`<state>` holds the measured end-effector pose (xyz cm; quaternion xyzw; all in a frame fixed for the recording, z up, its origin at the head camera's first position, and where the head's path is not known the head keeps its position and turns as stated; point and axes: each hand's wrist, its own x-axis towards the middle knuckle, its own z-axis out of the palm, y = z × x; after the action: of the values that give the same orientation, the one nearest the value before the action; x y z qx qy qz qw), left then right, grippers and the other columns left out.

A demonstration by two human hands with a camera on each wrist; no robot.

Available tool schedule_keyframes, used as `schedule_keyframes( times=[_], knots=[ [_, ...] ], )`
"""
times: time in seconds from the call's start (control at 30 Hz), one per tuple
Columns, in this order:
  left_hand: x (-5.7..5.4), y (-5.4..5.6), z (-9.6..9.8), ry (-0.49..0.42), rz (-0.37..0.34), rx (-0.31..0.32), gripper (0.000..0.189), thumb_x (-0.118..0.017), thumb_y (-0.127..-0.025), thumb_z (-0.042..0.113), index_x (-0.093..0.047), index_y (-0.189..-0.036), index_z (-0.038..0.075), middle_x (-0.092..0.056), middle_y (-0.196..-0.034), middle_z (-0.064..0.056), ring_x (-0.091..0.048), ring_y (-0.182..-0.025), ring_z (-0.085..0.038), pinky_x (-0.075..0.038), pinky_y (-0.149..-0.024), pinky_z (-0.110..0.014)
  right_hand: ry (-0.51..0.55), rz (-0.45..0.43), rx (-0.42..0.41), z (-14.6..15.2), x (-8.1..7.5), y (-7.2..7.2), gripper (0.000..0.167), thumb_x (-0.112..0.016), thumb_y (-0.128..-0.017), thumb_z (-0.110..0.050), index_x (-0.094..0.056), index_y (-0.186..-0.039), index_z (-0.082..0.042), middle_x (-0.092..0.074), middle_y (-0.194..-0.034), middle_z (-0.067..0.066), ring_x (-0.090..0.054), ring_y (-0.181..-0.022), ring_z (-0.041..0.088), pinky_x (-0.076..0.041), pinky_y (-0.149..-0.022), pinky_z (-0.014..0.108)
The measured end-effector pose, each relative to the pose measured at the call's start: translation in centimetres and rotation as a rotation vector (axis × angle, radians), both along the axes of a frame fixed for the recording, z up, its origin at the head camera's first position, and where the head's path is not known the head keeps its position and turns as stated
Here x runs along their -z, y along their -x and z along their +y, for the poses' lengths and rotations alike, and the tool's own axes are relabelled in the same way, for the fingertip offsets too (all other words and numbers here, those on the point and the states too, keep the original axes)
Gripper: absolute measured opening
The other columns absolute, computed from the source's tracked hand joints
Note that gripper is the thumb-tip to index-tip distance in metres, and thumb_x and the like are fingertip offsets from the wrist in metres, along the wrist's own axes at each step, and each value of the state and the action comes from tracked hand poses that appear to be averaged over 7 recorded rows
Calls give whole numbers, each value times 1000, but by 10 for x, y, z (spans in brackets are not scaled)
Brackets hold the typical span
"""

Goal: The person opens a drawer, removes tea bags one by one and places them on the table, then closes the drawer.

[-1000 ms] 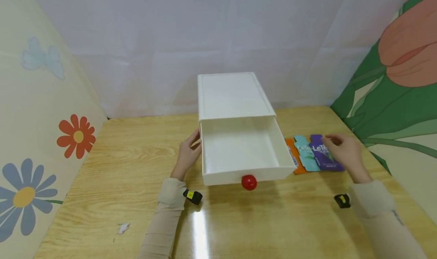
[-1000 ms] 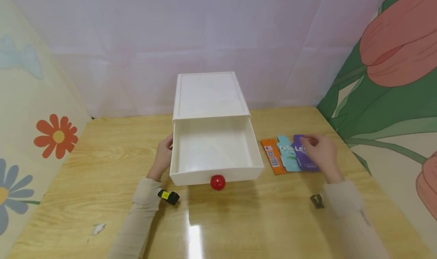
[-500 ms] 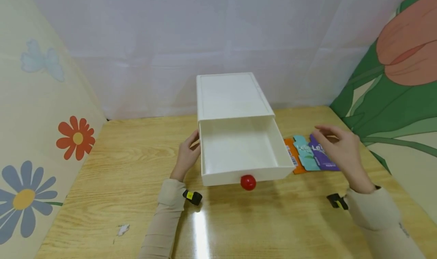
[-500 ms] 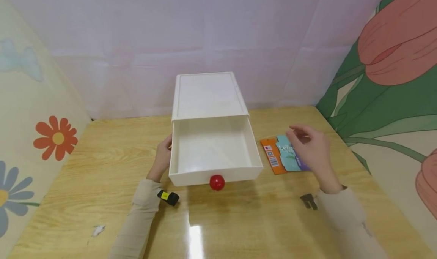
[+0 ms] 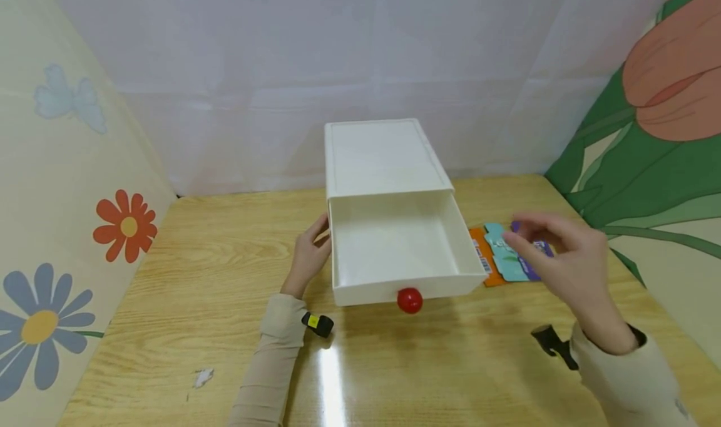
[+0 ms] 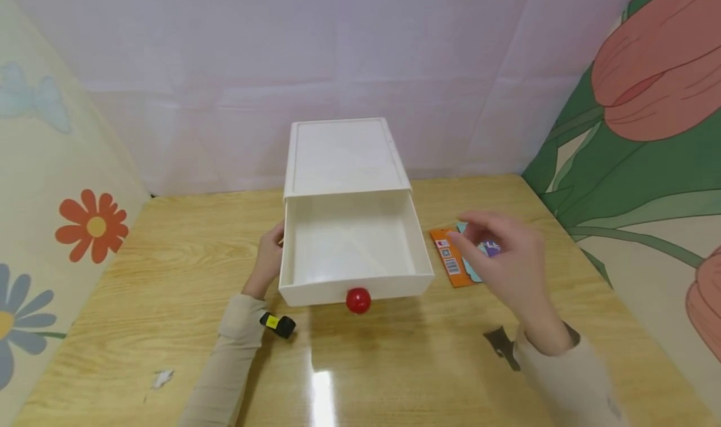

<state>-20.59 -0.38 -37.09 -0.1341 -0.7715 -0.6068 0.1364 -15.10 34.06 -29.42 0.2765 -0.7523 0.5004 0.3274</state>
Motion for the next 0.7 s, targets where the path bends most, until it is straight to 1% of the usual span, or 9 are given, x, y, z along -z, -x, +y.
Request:
schedule_keyframes(
  times=[0.07,0.13,0.2,0.3,0.37,0.43,0.53,0.6,0.7],
  knots=[
    [0,0,0,1,-1,2,43,-54,-87,-5,-40,-127,-16,-47,-124,-32,-47,-115,-40,-46,-92,-35,-8,27,-37,-4,-4,-6,19,-70,-70,12,-65,-88,14,-64,-77,-4,-58,-67,3,-48,-63,8],
    [1,0,1,0,-1,3,43,-54,-87,-4,-40,-127,-16,-47,-124,-32,-47,-115,-41,-46,-92,-35,-26,58,-57,-8,-6,-11,19,-73,-73,0,-67,-87,12,-65,-77,-4,-58,-67,2,-46,-60,7],
    [1,0,1,0,-1,4,43,-54,-88,-4,-40,-127,-16,-46,-124,-32,-47,-115,-41,-46,-92,-35,-49,101,-63,-12,-8,-15,26,-74,-76,-14,-68,-85,10,-65,-75,-2,-57,-66,0,-44,-58,6],
    [2,1,1,-1,-6,1,43,-54,-88,-4,-40,-127,-16,-46,-124,-32,-47,-115,-40,-46,-92,-35,-109,161,-23,-17,-9,-20,39,-70,-79,-33,-69,-81,6,-65,-71,0,-55,-65,-3,-41,-55,5],
    [2,1,2,-9,-4,0,43,-54,-87,-5,-40,-126,-17,-46,-124,-32,-47,-115,-41,-46,-92,-36,-137,200,-9,-21,-9,-22,42,-69,-79,-37,-69,-79,5,-64,-68,1,-55,-65,-3,-40,-55,5],
    [2,1,2,-17,-5,-1,43,-54,-87,-6,-40,-126,-18,-47,-123,-33,-47,-115,-41,-46,-92,-38,-156,220,-34,-26,-9,-25,42,-68,-80,-38,-69,-78,4,-64,-68,3,-56,-64,-2,-42,-56,6],
    [0,0,3,-26,-6,-5,43,-54,-86,-7,-40,-125,-19,-47,-122,-34,-47,-114,-42,-45,-92,-40,-172,257,-112,-36,-7,-29,39,-67,-82,-34,-69,-78,5,-65,-69,5,-57,-61,2,-46,-55,7],
    [-1,-1,2,-28,-12,-9,43,-54,-86,-7,-40,-125,-19,-47,-122,-34,-47,-114,-42,-45,-93,-39,-199,283,-165,-44,-4,-32,37,-64,-85,-32,-69,-79,5,-65,-71,7,-58,-60,3,-48,-55,9],
    [-1,0,2,-27,-14,-15,43,-54,-86,-8,-40,-125,-19,-47,-121,-35,-47,-114,-43,-46,-92,-37,-233,337,-233,-57,3,-35,34,-61,-88,-28,-68,-80,5,-65,-72,8,-57,-57,6,-47,-50,10]
  ],
)
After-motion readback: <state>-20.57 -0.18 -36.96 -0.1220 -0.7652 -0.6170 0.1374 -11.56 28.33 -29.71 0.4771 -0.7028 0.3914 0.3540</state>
